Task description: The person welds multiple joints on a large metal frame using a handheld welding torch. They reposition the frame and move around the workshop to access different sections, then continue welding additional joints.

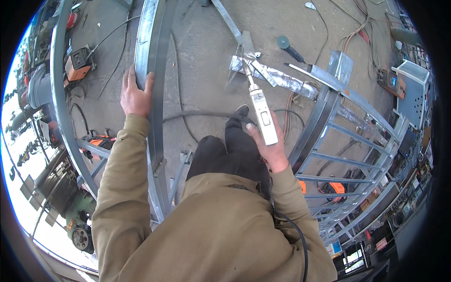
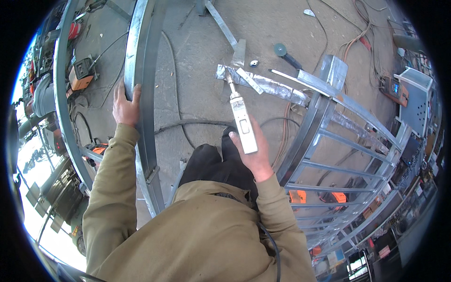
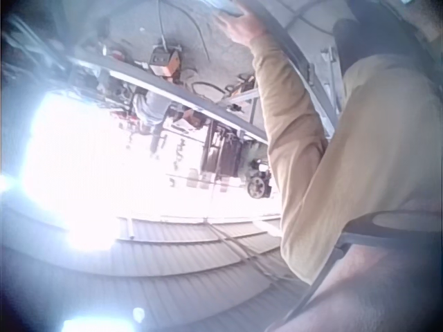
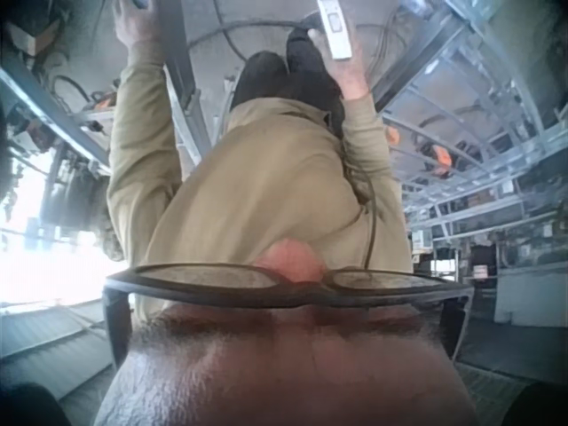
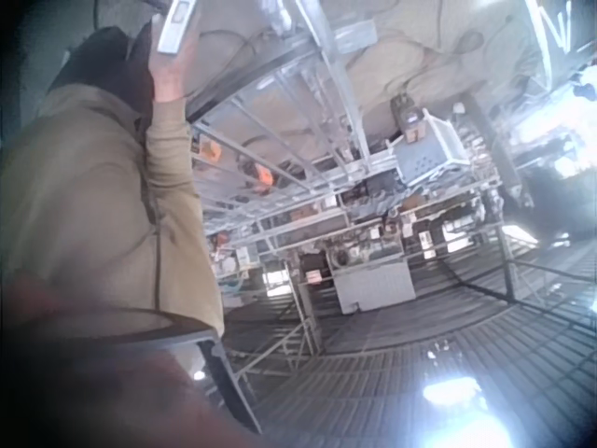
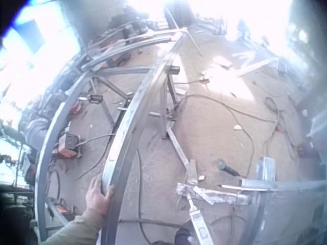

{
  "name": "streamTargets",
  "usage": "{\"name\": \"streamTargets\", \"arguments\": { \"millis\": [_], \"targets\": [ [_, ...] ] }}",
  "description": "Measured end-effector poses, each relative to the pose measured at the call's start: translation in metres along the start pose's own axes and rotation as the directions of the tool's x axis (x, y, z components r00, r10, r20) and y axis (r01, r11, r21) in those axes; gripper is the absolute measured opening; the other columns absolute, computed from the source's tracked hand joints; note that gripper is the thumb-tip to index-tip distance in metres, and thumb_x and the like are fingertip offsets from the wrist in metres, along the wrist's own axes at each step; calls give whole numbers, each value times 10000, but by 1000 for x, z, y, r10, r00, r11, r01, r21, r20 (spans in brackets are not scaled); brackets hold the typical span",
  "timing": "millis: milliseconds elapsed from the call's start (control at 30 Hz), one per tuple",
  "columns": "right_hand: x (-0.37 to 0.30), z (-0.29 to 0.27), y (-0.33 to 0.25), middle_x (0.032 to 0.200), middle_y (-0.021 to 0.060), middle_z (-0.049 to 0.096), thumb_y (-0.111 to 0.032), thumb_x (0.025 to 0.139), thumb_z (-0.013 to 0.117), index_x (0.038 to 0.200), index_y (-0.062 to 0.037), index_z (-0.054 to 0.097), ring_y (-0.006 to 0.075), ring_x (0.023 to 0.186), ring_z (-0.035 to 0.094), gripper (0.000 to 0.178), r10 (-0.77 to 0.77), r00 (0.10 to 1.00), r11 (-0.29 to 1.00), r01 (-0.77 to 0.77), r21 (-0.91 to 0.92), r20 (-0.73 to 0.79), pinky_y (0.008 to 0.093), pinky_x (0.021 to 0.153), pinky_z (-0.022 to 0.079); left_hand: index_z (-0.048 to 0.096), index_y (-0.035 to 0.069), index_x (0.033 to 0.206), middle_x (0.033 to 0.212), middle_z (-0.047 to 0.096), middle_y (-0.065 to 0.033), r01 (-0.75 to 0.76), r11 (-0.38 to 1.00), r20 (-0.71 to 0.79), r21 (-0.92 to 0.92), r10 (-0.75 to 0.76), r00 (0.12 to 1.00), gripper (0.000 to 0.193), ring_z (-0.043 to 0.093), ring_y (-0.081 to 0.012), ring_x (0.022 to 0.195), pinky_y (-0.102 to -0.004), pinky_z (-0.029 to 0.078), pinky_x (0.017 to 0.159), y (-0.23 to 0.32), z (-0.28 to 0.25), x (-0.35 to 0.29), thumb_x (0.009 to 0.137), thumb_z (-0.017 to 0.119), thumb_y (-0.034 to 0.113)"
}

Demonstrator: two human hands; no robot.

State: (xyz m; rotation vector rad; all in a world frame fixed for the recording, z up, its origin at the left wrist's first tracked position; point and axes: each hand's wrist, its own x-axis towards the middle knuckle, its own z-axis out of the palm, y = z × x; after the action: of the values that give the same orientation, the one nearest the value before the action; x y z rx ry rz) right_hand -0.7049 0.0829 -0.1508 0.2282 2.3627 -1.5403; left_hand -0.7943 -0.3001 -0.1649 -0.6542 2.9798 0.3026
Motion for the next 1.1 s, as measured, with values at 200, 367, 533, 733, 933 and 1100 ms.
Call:
{"name": "streamTargets", "arguments": {
  "millis": [200,367,533,733,933,1100],
  "targets": [
    [14,8,2,1260,166,666,-162,921,789,1428,0,515,284,1158,660,599,-48,999,999,48,19,14,359,985,510,498,103,1506,1524,509,-162,-22,999,-9,-24,22,1000,786,536,-391,1354,-483,469,1083,-1,-1,-1,952,578,654],
    [17,16,4,1213,132,671,-168,913,805,1397,8,531,213,1070,642,584,-1,1000,1000,1,28,-2,340,956,514,505,106,1501,1515,518,-173,-31,999,-21,-30,30,999,773,538,-394,1352,-481,470,1081,-1,-1,-1,954,582,647],
    [15,19,7,1102,102,665,-150,913,799,1348,-3,552,183,979,621,521,16,1000,1000,-16,8,-7,325,896,521,513,105,1493,1509,523,-177,-23,999,-22,-31,22,1000,765,539,-396,1352,-482,471,1081,1,-1,-2,955,585,643],
    [19,22,4,972,49,626,-129,908,798,1278,-9,565,128,883,585,453,55,998,998,-55,40,5,295,803,517,509,102,1497,1519,515,-163,-10,1000,-10,-8,10,1000,767,538,-388,1355,-477,466,1088,1,-1,-2,957,583,641],
    [16,24,-8,938,68,643,-124,901,800,1252,-22,570,152,855,615,433,80,997,996,-80,-29,-6,308,773,526,503,92,1500,1528,505,-154,-15,1000,-1,-16,15,1000,781,535,-377,1361,-472,466,1089,1,-2,-1,957,574,649],
    [17,27,-12,946,82,660,-149,907,791,1265,-25,571,180,859,647,438,59,998,997,-61,-50,-36,335,790,542,500,92,1501,1520,509,-156,-5,1000,9,-31,5,1000,792,532,-381,1362,-476,463,1092,2,-3,-1,952,573,658]
  ]
}}
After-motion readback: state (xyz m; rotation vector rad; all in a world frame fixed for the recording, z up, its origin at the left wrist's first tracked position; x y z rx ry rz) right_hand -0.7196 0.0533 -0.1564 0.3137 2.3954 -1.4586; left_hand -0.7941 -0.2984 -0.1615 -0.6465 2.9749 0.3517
